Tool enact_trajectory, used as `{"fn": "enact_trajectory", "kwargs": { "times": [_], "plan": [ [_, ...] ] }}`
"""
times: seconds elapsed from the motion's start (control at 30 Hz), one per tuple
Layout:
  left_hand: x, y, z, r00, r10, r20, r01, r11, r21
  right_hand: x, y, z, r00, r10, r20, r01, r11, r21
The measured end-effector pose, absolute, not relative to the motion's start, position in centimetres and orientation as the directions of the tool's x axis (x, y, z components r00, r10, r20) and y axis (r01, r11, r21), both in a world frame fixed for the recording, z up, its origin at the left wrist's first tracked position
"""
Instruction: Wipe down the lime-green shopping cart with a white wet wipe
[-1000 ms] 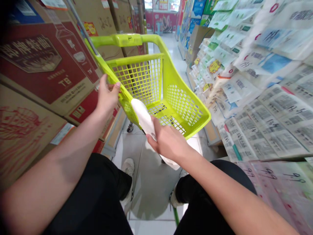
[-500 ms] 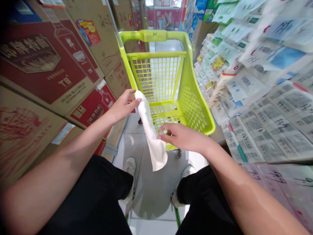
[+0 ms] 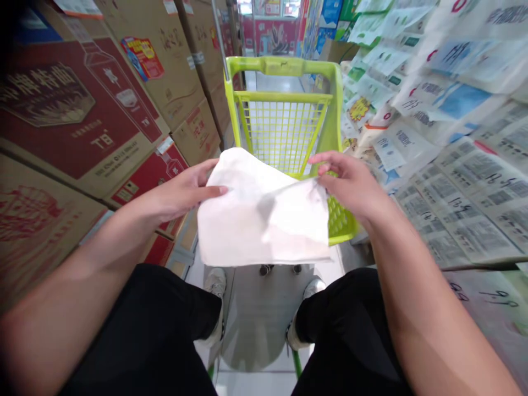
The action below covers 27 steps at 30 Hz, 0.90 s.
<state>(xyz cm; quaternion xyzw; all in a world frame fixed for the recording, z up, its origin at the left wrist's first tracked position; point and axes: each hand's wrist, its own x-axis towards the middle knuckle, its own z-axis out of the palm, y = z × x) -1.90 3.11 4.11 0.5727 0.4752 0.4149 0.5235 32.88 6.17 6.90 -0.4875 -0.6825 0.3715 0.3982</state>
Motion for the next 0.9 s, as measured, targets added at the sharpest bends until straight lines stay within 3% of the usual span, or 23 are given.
{"fn": "enact_trajectory", "kwargs": {
  "times": [0.1,0.17,0.3,0.4,0.47,0.53,0.6,0.63,0.7,0.8,0.9],
  "plan": [
    [-1.2,0.2,5.1,0.356,0.928,-0.108,0.135,0.063,0.989,34.8,6.4,7.4,-0.083,0.979,0.184,0.439,0.202,-0.875],
    [-0.6,-1.3,5.4,0.416,0.898,-0.144,0.207,0.06,0.977,35.6,6.1,7.6,-0.048,0.976,0.214,0.586,0.2,-0.785],
    [0.3,-2.2,5.2,0.492,0.867,-0.078,0.491,-0.203,0.847,36.0,4.7,8.6,-0.015,0.958,0.288,0.937,0.113,-0.33],
    [0.8,-1.4,4.6,0.426,0.905,0.01,0.673,-0.325,0.665,35.6,3.6,9.6,0.043,0.966,0.255,0.993,-0.013,-0.119],
    [1.6,-0.5,3.6,0.335,0.937,0.103,0.731,-0.327,0.599,34.9,3.0,9.6,-0.02,0.967,0.254,0.991,0.053,-0.126],
    [2.9,0.4,2.0,0.245,0.954,0.174,0.719,-0.299,0.628,33.6,2.4,9.1,-0.258,0.957,0.133,0.934,0.282,-0.218],
    [4.6,1.4,0.1,0.164,0.967,0.197,0.593,-0.256,0.763,31.7,1.6,8.2,-0.543,0.821,-0.178,0.812,0.458,-0.362],
    [5.5,1.8,-0.8,0.175,0.965,0.194,0.516,-0.258,0.817,30.6,1.1,7.8,-0.607,0.713,-0.349,0.785,0.471,-0.403],
    [7.3,2.4,-2.3,0.21,0.96,0.187,0.404,-0.259,0.878,28.3,-0.1,7.3,-0.57,0.582,-0.58,0.82,0.45,-0.354],
    [9.1,2.8,-3.1,0.157,0.966,0.205,0.257,-0.241,0.936,25.9,-1.6,7.0,-0.493,0.626,-0.605,0.857,0.469,-0.213],
    [9.8,3.0,-2.4,0.028,0.993,0.115,0.068,-0.117,0.991,24.9,-2.0,6.5,-0.533,0.641,-0.552,0.837,0.496,-0.233]
  ]
}}
